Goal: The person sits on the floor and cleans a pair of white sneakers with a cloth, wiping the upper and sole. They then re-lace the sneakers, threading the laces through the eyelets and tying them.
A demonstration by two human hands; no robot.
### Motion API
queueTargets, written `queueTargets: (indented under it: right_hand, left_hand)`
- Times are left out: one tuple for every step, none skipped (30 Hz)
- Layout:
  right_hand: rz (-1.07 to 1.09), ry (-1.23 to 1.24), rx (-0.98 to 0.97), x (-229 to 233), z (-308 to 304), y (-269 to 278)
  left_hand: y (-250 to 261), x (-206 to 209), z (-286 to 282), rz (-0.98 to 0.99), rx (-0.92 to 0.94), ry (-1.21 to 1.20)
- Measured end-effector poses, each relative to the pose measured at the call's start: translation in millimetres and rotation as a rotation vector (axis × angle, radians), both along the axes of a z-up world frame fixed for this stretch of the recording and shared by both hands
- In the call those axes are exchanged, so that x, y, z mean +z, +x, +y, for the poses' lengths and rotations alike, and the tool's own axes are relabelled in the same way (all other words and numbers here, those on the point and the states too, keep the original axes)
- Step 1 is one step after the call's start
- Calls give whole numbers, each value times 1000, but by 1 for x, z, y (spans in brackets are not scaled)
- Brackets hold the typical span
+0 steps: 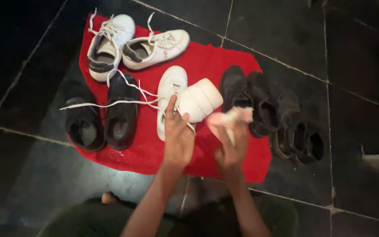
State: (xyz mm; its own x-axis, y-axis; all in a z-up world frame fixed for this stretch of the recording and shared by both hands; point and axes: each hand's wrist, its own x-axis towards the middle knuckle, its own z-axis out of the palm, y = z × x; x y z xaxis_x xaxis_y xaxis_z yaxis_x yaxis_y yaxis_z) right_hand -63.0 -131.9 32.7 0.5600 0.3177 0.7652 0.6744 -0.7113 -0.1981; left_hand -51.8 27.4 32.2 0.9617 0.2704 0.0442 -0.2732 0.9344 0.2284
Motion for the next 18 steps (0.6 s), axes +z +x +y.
queueTargets:
  right_hand:
    - [-4, -23, 19, -4, 8, 16]
    - [-8, -45, 38, -11, 18, 29]
    - [-8, -71, 56, -18, 26, 38]
    - [-41, -32, 96, -26, 34, 45]
    - [-78, 9, 138, -34, 42, 53]
    - [-114, 50, 180, -43, 47, 60]
    - [-66, 87, 180, -52, 50, 64]
    - [-18, 124, 179, -62, 52, 66]
    - [35, 162, 178, -74, 52, 66]
    - [77, 174, 159, -86, 52, 69]
    - [117, 187, 141, -98, 51, 72]
    - [158, 200, 123, -109, 50, 75]
    - [148, 192, 134, -119, 48, 78]
    - [137, 184, 145, -128, 46, 81]
    - [132, 171, 152, -137, 41, 81]
    - [131, 130, 129, -144, 35, 81]
    - [128, 89, 106, -149, 28, 82]
    - [125, 48, 82, -152, 21, 81]
  left_hand:
    - [2, 3, -1, 12, 27, 117]
    - [3, 6, 0, 23, 55, 233]
    - [2, 6, 0, 23, 58, 290]
    - [1, 6, 0, 23, 61, 347]
    - [2, 6, 3, 19, 67, 406]
    - [5, 5, 4, 16, 89, 446]
    - [5, 3, 7, 16, 108, 488]
    - [6, 1, 8, 16, 128, 529]
    - [6, -2, 9, 1, 140, 519]
    - [6, -4, 10, -13, 152, 508]
    - [8, -6, 11, -30, 164, 499]
    - [8, -7, 12, -5, 174, 470]
    - [10, -8, 13, 16, 182, 440]
    - [12, -9, 14, 37, 191, 410]
    - [12, -10, 14, 60, 194, 423]
    - [12, -12, 14, 83, 197, 436]
    - [13, -13, 13, 105, 199, 449]
    - [13, -14, 12, 90, 199, 459]
